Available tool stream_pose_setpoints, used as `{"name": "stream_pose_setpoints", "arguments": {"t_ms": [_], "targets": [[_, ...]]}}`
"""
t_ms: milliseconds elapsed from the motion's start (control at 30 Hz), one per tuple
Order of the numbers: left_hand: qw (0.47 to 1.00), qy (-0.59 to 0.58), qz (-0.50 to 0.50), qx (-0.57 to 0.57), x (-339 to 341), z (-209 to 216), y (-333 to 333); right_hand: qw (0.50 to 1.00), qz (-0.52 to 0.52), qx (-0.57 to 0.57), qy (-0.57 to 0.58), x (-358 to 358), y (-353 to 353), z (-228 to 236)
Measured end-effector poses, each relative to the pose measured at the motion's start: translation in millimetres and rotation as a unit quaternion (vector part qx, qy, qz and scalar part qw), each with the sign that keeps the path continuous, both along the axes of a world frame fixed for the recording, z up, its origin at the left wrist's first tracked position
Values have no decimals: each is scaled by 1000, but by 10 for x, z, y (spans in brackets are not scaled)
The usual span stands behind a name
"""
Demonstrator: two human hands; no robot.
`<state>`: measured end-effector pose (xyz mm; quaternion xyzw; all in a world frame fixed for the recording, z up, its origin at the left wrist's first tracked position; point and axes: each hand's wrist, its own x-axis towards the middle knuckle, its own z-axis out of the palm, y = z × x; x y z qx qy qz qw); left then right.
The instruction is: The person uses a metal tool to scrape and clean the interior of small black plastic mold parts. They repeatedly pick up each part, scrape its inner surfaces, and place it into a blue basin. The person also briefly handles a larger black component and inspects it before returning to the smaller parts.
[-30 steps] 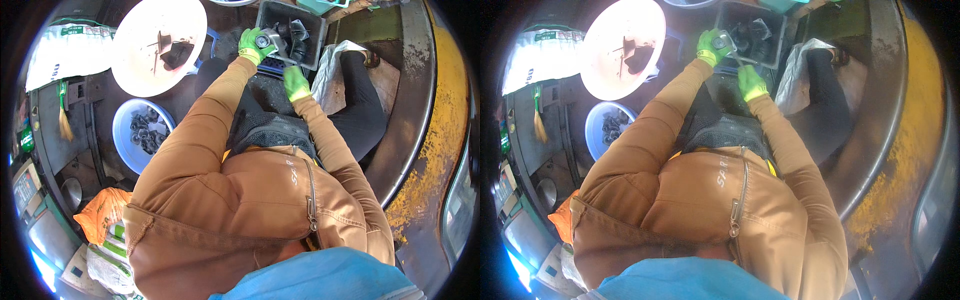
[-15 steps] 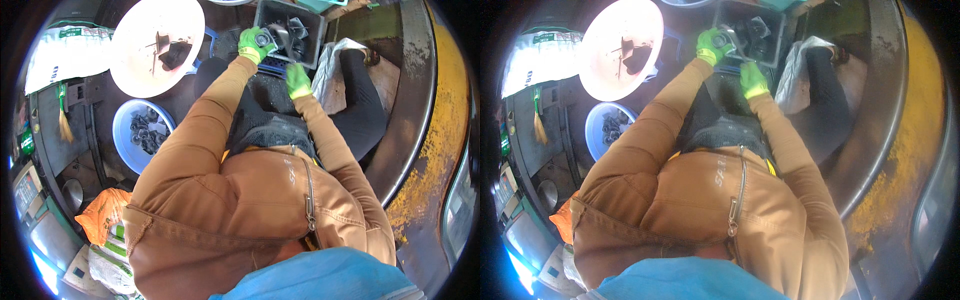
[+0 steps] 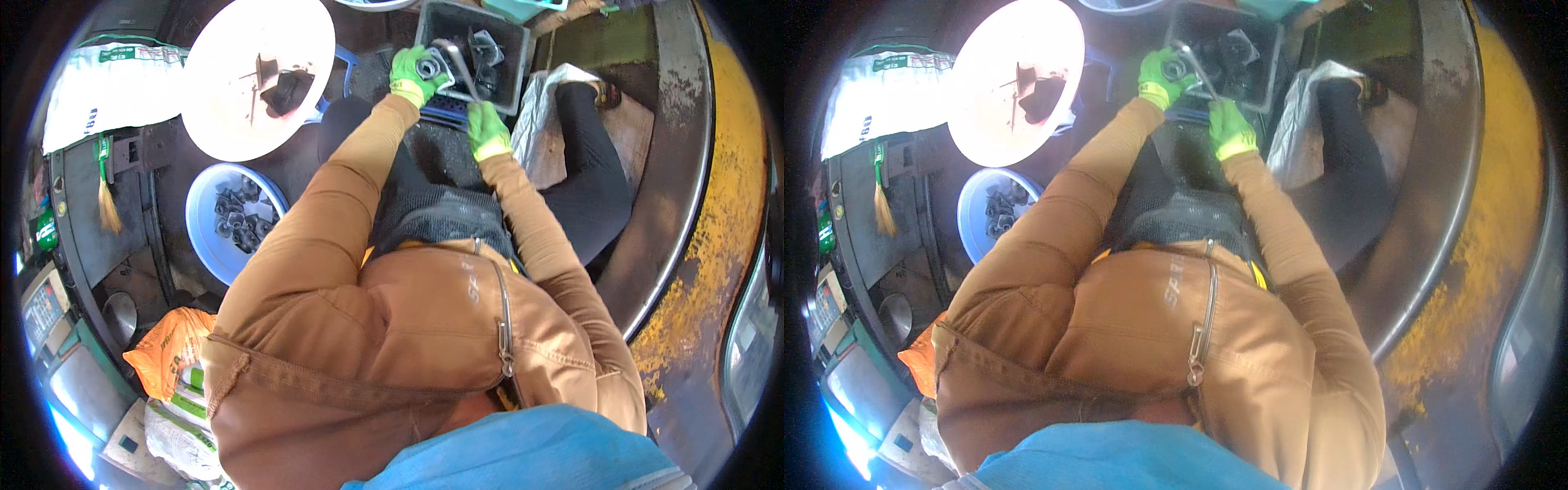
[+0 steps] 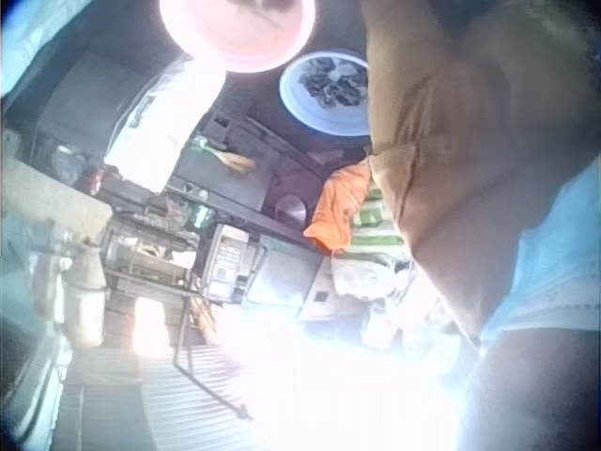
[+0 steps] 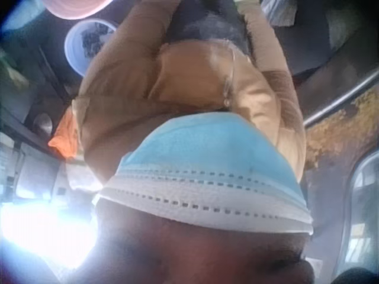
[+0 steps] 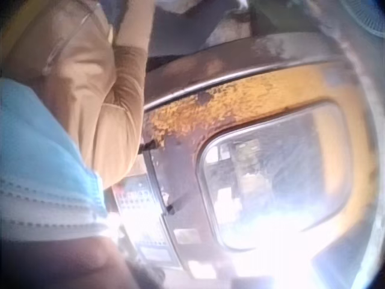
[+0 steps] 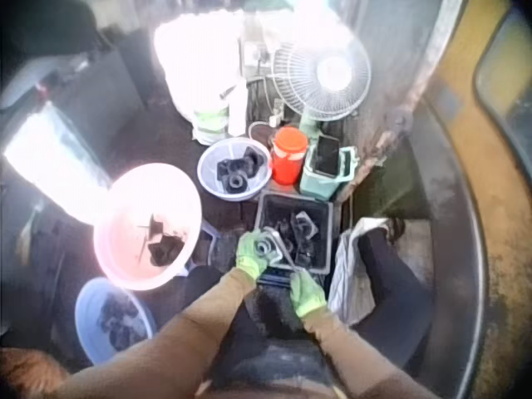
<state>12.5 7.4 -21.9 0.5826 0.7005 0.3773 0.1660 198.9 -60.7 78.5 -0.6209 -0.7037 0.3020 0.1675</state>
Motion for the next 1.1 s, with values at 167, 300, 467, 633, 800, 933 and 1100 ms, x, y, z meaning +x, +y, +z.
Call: {"name": "stream_pose_setpoints", "arguments": {"t_ms": [167, 300, 467, 633, 800, 933, 1100], "targets": [[1000, 16, 6, 23, 4, 37, 12, 998, 16, 56, -7, 16, -7, 28], [994, 95, -46, 43, -18, -51, 48, 993, 41, -38, -101, 17, 36, 20], [999, -17, -44, -24, -9, -35, 51, 998, 15, -32, -54, 34, 52, -14], [999, 34, -30, 8, 1, 103, -21, 1000, 4, -2, -21, 2, 18, -46], [999, 37, -33, 1, -18, 83, -11, 990, 22, -104, -88, -24, -2, -21], [1000, 0, -17, 18, -5, 9, -25, 998, 45, -33, -27, -1, 5, 33], [999, 15, -28, -9, 3, 17, -16, 998, 7, -68, -18, -10, -9, 28]]}}
